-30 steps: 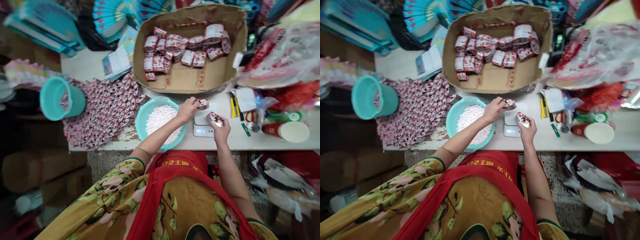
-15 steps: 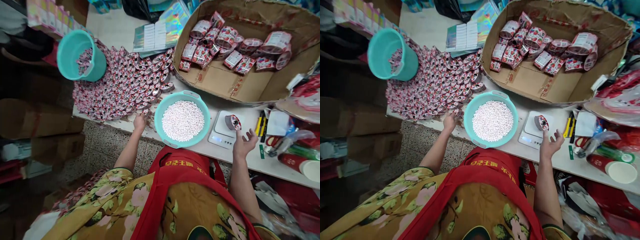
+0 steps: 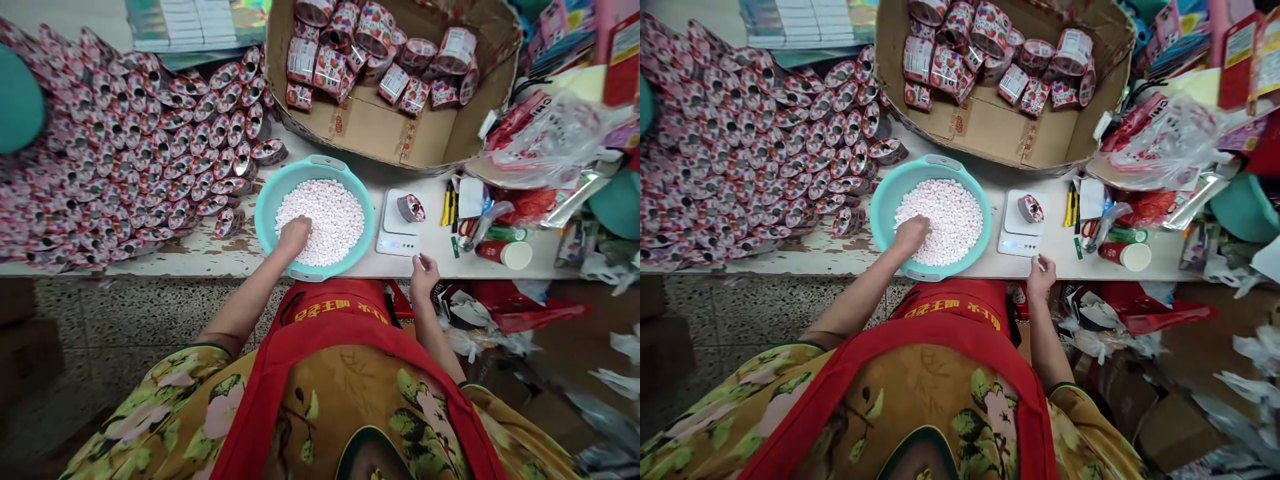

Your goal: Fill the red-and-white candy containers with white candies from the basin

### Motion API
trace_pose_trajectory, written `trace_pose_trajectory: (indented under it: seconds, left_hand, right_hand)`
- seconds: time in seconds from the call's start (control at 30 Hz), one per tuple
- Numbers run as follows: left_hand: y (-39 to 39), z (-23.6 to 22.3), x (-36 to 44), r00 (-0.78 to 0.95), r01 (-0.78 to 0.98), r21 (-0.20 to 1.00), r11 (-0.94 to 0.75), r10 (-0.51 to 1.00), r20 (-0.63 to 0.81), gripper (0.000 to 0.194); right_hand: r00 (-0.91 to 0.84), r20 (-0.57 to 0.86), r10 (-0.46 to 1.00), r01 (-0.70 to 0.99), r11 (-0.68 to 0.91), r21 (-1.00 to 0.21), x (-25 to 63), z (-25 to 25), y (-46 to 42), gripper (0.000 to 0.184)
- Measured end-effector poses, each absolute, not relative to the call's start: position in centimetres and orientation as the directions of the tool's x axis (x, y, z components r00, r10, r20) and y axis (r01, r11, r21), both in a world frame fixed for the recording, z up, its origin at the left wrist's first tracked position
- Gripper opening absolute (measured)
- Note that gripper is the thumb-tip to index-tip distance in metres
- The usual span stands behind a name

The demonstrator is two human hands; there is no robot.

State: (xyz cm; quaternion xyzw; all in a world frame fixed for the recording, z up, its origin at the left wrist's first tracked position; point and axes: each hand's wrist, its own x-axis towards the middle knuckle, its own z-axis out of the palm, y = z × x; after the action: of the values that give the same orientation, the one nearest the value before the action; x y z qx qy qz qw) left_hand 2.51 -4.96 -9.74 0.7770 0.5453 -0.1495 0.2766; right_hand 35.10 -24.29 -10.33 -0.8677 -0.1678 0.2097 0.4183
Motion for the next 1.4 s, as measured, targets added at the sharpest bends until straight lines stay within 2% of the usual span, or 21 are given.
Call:
trace_pose_trajectory:
  seconds: [0.1,0.17,0.27,0.33,0.4,0.5,0.6,0.67,0.77,0.83,0.93,1.0,1.07,1.13,1.2,1.23,1.3,1.33,1.4]
  left_hand:
    - [-4.6,-9.4,2.1,0.325,0.932,0.322,-0.167,0.779,-0.536,0.018]
    - [-4.4,-8.5,0.5,0.282,0.902,0.427,-0.057,0.827,-0.486,0.017]
    - [-4.4,-7.2,-3.6,0.045,0.811,0.562,0.160,0.942,-0.333,0.023]
    - [-4.5,-6.6,-7.3,-0.194,0.795,0.535,0.287,0.955,-0.224,0.023]
    - [-4.6,-6.6,-10.8,-0.351,0.819,0.422,0.389,0.921,-0.169,0.021]
    - [-4.5,-7.1,-14.5,-0.384,0.845,0.312,0.434,0.899,-0.211,0.021]
    - [-4.3,-7.3,-15.5,-0.369,0.843,0.315,0.435,0.895,-0.249,0.025]
    - [-4.4,-6.9,-14.4,-0.370,0.851,0.321,0.417,0.908,-0.198,0.025]
    - [-4.4,-6.8,-9.7,-0.207,0.889,0.394,0.233,0.972,-0.107,0.024]
    - [-4.2,-7.7,-4.6,0.049,0.883,0.470,0.017,0.991,-0.127,0.023]
    - [-4.4,-9.9,3.6,0.401,0.825,0.505,-0.254,0.893,-0.206,0.027]
    - [-4.9,-11.2,7.5,0.494,0.818,0.464,-0.340,0.829,-0.263,0.031]
    - [-5.5,-11.8,9.2,0.500,0.832,0.435,-0.345,0.805,-0.318,0.029]
    - [-5.7,-11.8,9.0,0.426,0.855,0.459,-0.242,0.833,-0.354,0.027]
    - [-5.2,-11.2,7.6,0.261,0.822,0.570,-0.007,0.894,-0.365,0.025]
    - [-4.7,-10.8,6.7,0.165,0.742,0.653,0.148,0.905,-0.393,0.026]
    - [-3.3,-9.8,5.3,0.060,0.436,0.784,0.442,0.855,-0.515,0.027]
    - [-2.5,-9.3,4.9,0.057,0.255,0.794,0.552,0.811,-0.583,0.027]
    - [-1.2,-8.1,5.2,0.104,-0.011,0.725,0.689,0.721,-0.685,0.027]
  right_hand:
    - [0.849,-0.241,0.470,0.098,-0.588,-0.803,35.2,-10.8,-24.2,0.052]
    - [0.850,-0.229,0.474,0.113,-0.589,-0.800,35.6,-11.4,-23.8,0.052]
    - [0.843,-0.201,0.499,0.146,-0.572,-0.807,35.9,-12.4,-22.7,0.052]
    - [0.837,-0.198,0.510,0.142,-0.551,-0.822,35.8,-12.9,-22.0,0.052]
    - [0.830,-0.203,0.520,0.138,-0.544,-0.828,35.4,-12.9,-21.3,0.051]
    - [0.810,-0.221,0.543,0.141,-0.545,-0.826,34.8,-12.4,-20.7,0.050]
    - [0.799,-0.236,0.553,0.127,-0.540,-0.832,34.5,-11.9,-20.4,0.049]
    - [0.804,-0.228,0.549,0.132,-0.538,-0.832,34.4,-11.7,-20.4,0.049]
    - [0.823,-0.228,0.521,0.118,-0.549,-0.828,34.3,-11.5,-20.8,0.050]
    - [0.825,-0.244,0.510,0.098,-0.554,-0.827,34.3,-11.4,-21.0,0.051]
    - [0.818,-0.266,0.510,0.065,-0.542,-0.838,34.4,-11.4,-21.3,0.050]
    - [0.818,-0.278,0.503,0.038,-0.530,-0.847,34.8,-11.4,-21.6,0.050]
    - [0.822,-0.283,0.494,0.024,-0.527,-0.850,35.4,-11.3,-22.2,0.049]
    - [0.828,-0.287,0.482,0.019,-0.536,-0.844,36.0,-11.4,-22.9,0.048]
    - [0.832,-0.301,0.466,0.002,-0.545,-0.838,36.6,-11.6,-23.7,0.049]
    - [0.833,-0.309,0.458,-0.009,-0.549,-0.836,36.9,-11.8,-24.0,0.049]
    - [0.835,-0.321,0.447,-0.027,-0.549,-0.835,37.3,-12.3,-24.6,0.049]
    - [0.834,-0.324,0.446,-0.033,-0.547,-0.837,37.5,-12.5,-24.8,0.049]
    - [0.832,-0.328,0.448,-0.043,-0.536,-0.843,37.7,-12.9,-25.0,0.049]
